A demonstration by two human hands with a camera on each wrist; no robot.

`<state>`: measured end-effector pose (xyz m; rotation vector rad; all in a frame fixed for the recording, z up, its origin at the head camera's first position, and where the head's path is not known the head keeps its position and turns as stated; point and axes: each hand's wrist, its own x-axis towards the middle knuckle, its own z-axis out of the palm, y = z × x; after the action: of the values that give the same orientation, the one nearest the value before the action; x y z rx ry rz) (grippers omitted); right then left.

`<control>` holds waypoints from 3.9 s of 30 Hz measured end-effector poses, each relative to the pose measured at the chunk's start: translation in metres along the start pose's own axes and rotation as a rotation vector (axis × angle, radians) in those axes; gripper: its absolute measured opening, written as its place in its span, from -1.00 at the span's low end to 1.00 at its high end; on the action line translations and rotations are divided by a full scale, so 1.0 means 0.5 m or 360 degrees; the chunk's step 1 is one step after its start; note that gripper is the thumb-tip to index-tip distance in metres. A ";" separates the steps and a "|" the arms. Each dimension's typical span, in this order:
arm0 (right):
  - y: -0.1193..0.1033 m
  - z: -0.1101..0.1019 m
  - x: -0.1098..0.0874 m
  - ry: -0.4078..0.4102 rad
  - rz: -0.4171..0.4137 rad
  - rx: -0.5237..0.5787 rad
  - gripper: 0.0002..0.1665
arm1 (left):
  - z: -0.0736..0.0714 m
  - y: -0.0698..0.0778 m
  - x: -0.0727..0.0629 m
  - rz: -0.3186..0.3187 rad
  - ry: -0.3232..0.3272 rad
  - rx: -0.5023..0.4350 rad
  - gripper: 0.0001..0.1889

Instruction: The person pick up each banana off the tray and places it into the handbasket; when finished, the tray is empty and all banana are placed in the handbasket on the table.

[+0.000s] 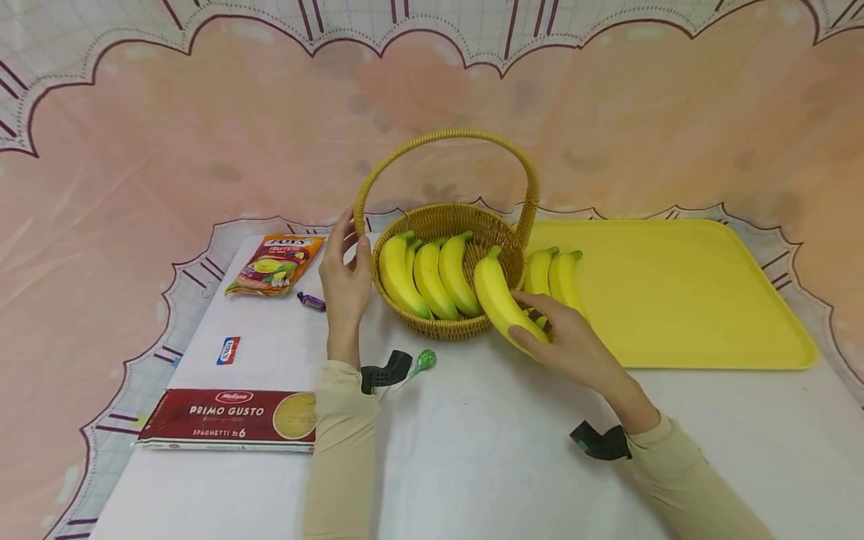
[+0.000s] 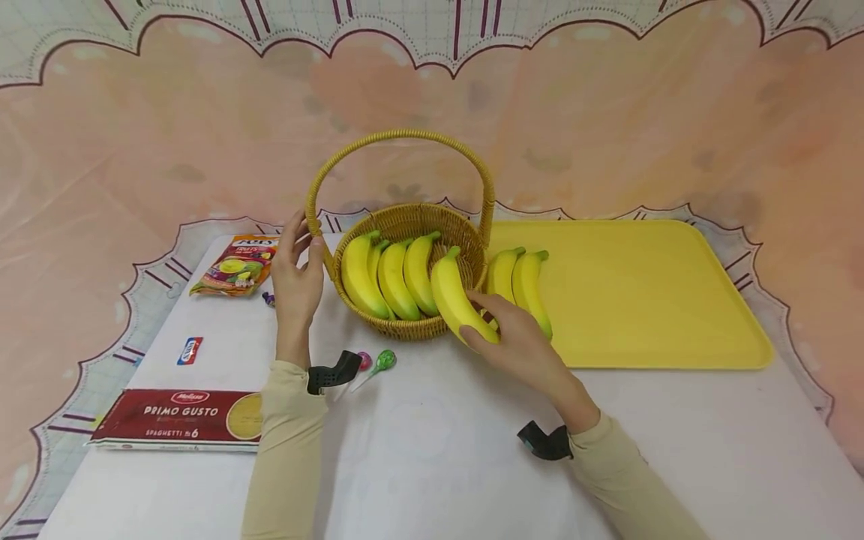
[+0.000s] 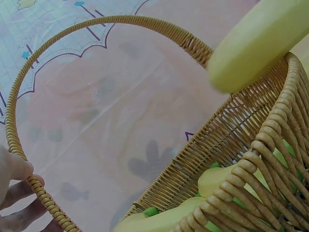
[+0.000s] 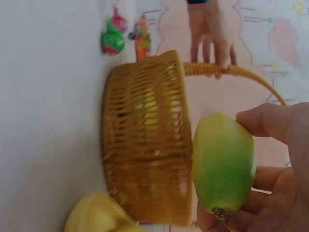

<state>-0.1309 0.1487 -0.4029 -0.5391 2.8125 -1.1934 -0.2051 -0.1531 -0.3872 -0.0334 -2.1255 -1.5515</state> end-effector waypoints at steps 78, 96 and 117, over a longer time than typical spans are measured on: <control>0.069 0.005 0.087 0.0523 -0.0007 0.0042 -0.58 | -0.003 -0.009 0.001 0.0065 0.0013 -0.0011 -0.53; 0.185 -0.050 0.028 -0.0036 0.0561 -0.0067 -0.03 | -0.001 -0.005 -0.002 0.0070 0.0018 -0.0016 -0.53; 0.098 -0.040 -0.047 0.0074 0.0219 0.0004 -0.21 | -0.013 0.065 -0.017 0.0034 -0.0001 -0.0028 -0.53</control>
<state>-0.1269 0.2018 -0.4258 -0.3157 2.8320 -1.1977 -0.1853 -0.1454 -0.3603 -0.0623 -2.1049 -1.5584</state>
